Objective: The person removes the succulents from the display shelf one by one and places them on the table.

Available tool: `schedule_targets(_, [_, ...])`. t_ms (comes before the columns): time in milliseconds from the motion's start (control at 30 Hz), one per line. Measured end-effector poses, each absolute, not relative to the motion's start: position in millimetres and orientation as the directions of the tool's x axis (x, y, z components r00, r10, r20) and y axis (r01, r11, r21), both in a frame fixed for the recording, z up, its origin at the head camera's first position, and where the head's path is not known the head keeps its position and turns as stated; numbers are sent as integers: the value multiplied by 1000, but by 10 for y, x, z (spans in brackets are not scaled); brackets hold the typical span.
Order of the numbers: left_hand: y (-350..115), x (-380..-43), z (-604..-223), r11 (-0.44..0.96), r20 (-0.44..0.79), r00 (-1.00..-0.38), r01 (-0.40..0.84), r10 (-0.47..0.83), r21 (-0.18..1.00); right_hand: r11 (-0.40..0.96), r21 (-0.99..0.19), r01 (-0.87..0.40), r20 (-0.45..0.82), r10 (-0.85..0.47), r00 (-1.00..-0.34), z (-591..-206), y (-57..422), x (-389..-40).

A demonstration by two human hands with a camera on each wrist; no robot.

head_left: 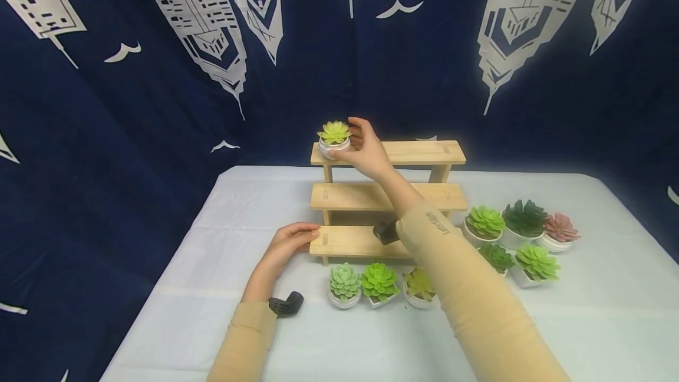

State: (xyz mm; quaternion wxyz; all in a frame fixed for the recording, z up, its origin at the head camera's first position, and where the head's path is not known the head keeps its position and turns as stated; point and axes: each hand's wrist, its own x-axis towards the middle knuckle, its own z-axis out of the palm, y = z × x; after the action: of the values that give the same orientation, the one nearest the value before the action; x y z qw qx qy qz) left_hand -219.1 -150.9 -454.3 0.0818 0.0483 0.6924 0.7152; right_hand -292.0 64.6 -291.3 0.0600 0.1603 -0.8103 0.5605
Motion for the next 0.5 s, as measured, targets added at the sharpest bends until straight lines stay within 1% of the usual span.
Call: schedule_targets(500, [-1509, -2198, -4532, -19, -66, -978, -72, 197, 997, 427, -831, -356, 310, -175, -934, -2962, 580, -2909])
